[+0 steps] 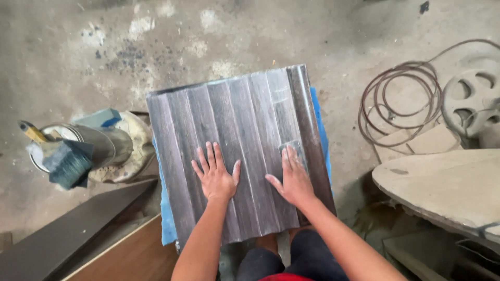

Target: The person sands a rectangular wooden board with a wood grain pattern using a sanding block. They hold the board steady with their left hand while moving the sanding block back and forth with their right hand across the surface.

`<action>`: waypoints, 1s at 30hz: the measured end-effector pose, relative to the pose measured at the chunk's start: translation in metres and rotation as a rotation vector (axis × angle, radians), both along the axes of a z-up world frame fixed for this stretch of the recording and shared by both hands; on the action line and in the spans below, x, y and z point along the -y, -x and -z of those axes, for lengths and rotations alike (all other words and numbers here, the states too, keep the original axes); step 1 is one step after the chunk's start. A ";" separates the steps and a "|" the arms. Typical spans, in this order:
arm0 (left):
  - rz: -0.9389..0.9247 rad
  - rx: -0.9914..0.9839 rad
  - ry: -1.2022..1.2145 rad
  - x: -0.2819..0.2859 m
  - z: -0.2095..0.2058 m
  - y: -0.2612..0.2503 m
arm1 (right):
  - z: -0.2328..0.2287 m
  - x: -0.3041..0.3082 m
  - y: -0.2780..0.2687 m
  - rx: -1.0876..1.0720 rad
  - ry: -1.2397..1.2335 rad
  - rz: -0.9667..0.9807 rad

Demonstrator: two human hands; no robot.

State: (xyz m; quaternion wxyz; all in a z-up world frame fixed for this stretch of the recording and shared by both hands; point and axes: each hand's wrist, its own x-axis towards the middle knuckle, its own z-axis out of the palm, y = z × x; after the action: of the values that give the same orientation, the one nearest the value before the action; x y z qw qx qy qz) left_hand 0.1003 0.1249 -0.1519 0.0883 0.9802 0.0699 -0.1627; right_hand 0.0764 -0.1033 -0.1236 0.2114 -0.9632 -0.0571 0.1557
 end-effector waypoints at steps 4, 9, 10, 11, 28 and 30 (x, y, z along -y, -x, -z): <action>0.002 0.006 -0.007 -0.001 0.003 0.000 | 0.015 -0.009 -0.057 0.127 -0.050 0.028; 0.001 0.018 -0.006 0.000 0.002 0.000 | 0.027 -0.005 -0.115 0.225 -0.181 0.031; 0.003 0.021 -0.002 -0.001 0.002 -0.001 | 0.017 -0.003 -0.088 0.228 -0.176 0.032; 0.001 0.019 0.000 -0.001 0.002 0.000 | 0.008 -0.001 -0.061 0.167 -0.130 0.028; 0.005 0.042 -0.004 -0.001 0.007 0.005 | 0.008 -0.002 -0.052 0.059 0.036 0.052; 0.004 0.037 -0.017 0.000 0.005 0.001 | 0.012 -0.008 -0.085 0.127 0.026 0.080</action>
State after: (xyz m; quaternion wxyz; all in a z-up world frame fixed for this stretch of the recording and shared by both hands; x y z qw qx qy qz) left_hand 0.0990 0.1253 -0.1572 0.0810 0.9839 0.0677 -0.1441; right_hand 0.1616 -0.0954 -0.1360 0.2008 -0.9753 -0.0300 0.0865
